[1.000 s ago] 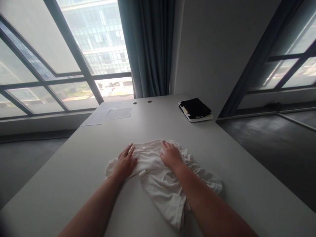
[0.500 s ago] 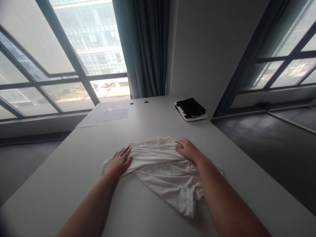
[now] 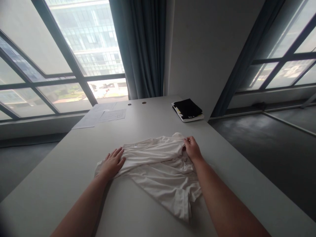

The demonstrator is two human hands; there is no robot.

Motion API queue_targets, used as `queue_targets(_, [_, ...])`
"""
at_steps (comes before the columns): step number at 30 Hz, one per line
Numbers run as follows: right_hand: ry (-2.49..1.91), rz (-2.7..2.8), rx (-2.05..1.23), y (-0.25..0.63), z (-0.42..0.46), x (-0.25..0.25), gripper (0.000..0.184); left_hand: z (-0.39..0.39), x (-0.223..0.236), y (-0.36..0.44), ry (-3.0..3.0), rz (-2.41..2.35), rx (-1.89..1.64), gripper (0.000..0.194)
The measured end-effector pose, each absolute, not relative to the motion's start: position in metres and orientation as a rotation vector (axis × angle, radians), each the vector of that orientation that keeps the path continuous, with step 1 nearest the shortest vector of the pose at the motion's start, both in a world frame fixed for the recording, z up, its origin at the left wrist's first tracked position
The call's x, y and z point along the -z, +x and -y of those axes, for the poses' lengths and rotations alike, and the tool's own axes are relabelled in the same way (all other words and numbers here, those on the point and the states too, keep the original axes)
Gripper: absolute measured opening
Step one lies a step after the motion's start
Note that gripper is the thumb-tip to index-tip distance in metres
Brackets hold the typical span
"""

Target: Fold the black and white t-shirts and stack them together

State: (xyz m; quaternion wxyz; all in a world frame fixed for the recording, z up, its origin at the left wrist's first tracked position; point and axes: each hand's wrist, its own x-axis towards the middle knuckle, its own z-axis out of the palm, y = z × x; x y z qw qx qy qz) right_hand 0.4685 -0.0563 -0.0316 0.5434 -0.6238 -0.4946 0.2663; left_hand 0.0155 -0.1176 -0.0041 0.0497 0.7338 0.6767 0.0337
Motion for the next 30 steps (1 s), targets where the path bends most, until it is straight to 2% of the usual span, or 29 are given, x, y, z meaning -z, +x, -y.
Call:
queue_targets(5, [-1.292, 0.779, -0.817, 0.475, 0.051, 0.034, 0.064, 0.116, 0.005, 0.013, 2.224, -2.058, -0.136, 0.058])
queue_targets(8, [-1.301, 0.863, -0.787, 0.476, 0.051, 0.038, 0.062, 0.116, 0.005, 0.014, 2.211, -2.057, -0.137, 0.058])
queue_targets(13, [-1.640, 1.285, -0.279, 0.480, 0.053, 0.040, 0.037, 0.118, 0.002, 0.015, 2.212, -2.055, -0.144, 0.057])
queue_targets(16, [-1.695, 1.543, 0.114, 0.477, 0.057, 0.031, 0.038, 0.119, 0.001, 0.016, 2.211, -2.062, -0.149, 0.056])
queue_targets(19, [-1.629, 1.727, 0.316, 0.465, 0.064, 0.022, 0.042, 0.118, 0.002, 0.015, 2.215, -2.060, -0.156, 0.057])
queue_targets(21, [-1.609, 1.863, 0.302, 0.455, 0.067, 0.022, 0.045, 0.117, 0.002, 0.014, 2.222, -2.055, -0.153, 0.057])
queue_targets(25, [-1.804, 2.197, 0.039, 0.443, 0.066, 0.034, 0.054, 0.124, -0.008, 0.024, 2.215, -2.114, -0.100, 0.057])
queue_targets(30, [-2.014, 2.297, -0.097, 0.445, 0.060, 0.044, 0.063, 0.158, -0.025, 0.064, 2.259, -2.315, -0.181, 0.061])
